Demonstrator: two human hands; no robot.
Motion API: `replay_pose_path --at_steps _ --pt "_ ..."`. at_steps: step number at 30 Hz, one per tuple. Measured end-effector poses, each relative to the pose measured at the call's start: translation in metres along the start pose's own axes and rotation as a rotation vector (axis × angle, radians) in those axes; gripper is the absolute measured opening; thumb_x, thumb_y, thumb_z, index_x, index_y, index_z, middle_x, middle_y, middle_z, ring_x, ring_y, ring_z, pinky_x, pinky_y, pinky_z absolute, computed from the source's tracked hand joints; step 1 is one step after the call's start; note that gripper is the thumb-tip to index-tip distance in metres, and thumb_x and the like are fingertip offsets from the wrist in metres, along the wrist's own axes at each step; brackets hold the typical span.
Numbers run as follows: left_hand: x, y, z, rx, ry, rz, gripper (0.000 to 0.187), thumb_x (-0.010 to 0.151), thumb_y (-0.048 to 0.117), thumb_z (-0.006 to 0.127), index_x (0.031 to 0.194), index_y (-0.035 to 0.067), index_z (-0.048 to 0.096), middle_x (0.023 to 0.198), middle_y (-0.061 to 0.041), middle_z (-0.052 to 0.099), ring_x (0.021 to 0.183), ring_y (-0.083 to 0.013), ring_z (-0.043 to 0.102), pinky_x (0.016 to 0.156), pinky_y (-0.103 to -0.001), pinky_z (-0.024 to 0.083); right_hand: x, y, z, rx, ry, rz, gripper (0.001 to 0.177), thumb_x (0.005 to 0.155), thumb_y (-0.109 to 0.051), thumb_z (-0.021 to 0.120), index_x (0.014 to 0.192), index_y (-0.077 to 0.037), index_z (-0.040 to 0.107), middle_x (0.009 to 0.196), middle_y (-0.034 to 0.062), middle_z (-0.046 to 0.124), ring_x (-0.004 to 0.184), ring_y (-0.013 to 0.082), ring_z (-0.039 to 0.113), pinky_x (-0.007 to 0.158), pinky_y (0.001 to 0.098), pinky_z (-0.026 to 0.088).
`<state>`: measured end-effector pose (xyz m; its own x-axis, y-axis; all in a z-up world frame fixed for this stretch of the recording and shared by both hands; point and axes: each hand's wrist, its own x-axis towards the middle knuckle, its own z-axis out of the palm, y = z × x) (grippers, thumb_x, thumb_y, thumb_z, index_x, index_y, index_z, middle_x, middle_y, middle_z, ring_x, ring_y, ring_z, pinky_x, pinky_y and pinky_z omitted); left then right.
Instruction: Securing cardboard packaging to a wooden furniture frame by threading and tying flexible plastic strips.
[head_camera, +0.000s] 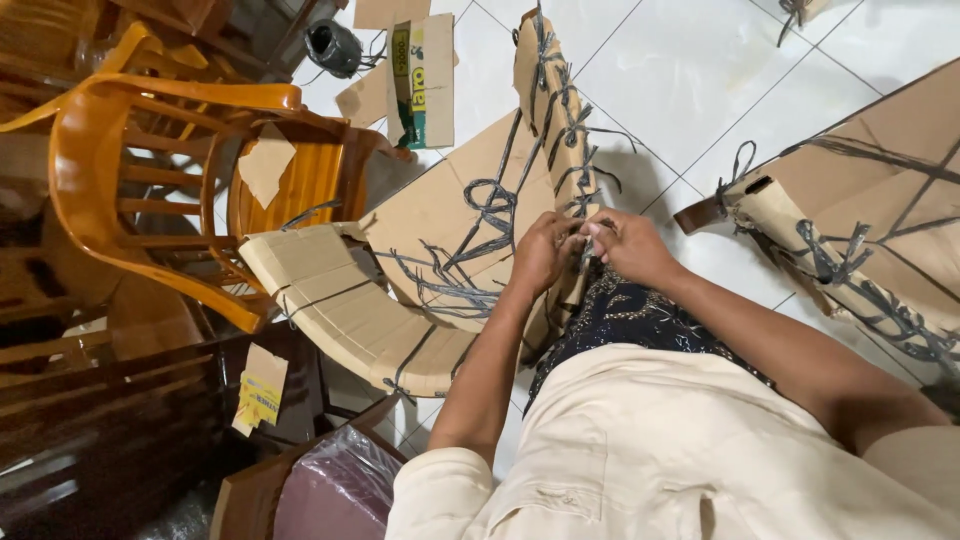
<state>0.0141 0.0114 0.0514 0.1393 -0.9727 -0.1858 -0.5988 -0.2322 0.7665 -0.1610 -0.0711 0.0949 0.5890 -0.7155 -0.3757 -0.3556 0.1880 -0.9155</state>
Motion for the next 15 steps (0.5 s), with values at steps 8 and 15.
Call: replay_pose_path --at_steps 8,15 --pt "0.004 -0.039 0.047 -0.193 0.391 -0.047 0.012 0.1 0.021 0.067 0.106 0.014 0.075 0.104 -0.007 0.072 0.099 -0.035 0.071 0.084 -0.044 0.058 0.006 -0.001 -0.01 -0.118 -0.036 -0.004 0.024 0.104 -0.011 0.05 0.122 -0.006 0.066 0.071 0.0108 0.071 0.067 0.0239 0.072 0.069 0.0382 0.057" --pt "0.003 0.003 0.01 -0.306 0.374 -0.144 0.016 0.105 0.021 0.06 0.106 0.02 0.075 0.087 -0.006 0.076 0.087 -0.0267 0.073 0.081 -0.04 0.057 0.026 0.097 -0.008 -1.057 -0.065 -0.134 0.014 0.094 -0.016 0.062 0.106 -0.007 0.064 0.074 0.0102 0.072 0.077 0.0319 0.076 0.07 0.0431 0.06"
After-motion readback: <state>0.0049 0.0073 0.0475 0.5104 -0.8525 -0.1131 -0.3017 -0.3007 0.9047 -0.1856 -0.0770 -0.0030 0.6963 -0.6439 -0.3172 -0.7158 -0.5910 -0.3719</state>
